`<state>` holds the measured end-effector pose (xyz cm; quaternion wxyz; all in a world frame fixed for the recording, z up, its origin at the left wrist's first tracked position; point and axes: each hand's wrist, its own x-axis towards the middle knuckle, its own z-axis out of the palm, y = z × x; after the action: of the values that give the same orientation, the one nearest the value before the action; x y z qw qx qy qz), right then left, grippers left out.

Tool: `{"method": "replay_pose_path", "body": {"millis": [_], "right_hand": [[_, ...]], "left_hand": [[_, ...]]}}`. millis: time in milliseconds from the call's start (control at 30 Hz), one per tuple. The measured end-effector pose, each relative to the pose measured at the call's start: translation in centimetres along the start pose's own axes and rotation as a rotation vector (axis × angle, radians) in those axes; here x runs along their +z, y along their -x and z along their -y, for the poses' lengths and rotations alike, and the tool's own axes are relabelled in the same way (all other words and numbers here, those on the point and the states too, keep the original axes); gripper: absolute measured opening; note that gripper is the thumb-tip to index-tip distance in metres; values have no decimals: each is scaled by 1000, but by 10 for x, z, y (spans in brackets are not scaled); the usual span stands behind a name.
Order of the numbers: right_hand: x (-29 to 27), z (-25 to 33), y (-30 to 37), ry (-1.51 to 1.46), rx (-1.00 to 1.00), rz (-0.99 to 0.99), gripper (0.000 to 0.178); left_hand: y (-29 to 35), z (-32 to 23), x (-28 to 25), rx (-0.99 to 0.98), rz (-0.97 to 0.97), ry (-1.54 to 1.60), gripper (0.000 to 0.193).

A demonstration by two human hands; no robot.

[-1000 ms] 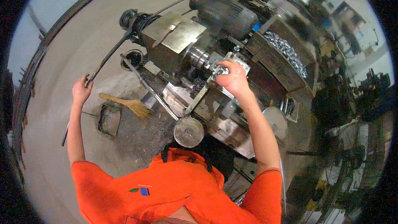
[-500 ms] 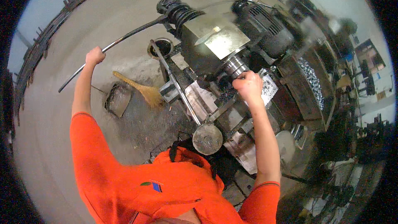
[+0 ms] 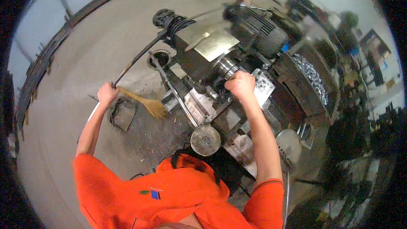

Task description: The person operates a metal turning machine in a workshop, repeatedly picking up small metal parts from a perforated tray, placing them into the machine, and using a long metal rod to manipulate the parts during processing. The person continues this cycle throughout the clip.

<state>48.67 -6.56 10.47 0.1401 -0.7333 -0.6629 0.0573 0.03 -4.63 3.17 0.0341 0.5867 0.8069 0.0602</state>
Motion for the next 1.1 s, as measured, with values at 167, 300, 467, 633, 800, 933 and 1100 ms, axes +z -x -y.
{"method": "replay_pose_path", "body": {"millis": [167, 300, 467, 633, 800, 933, 1100], "right_hand": [[12, -10, -8, 106, 52, 8, 24], [3, -1, -3, 57, 47, 7, 31], [-3, -3, 1, 78, 125, 14, 29], [-30, -13, 10, 51, 126, -111, 26], [-81, -107, 11, -189, 34, -344, 40], [-100, -140, 17, -291, 142, -460, 68], [-63, -151, 54, -335, 107, -391, 56]], "left_hand": [[59, -37, -5, 73, -75, 3, 34], [71, -42, -9, 16, -63, -44, 50], [68, -42, 1, 69, -175, -40, 46], [72, -42, -6, 22, -123, -67, 48], [66, -37, 11, 91, -246, -70, 47], [63, -34, 15, 86, -250, -89, 44], [68, -36, 13, 139, -345, -61, 38]]}}
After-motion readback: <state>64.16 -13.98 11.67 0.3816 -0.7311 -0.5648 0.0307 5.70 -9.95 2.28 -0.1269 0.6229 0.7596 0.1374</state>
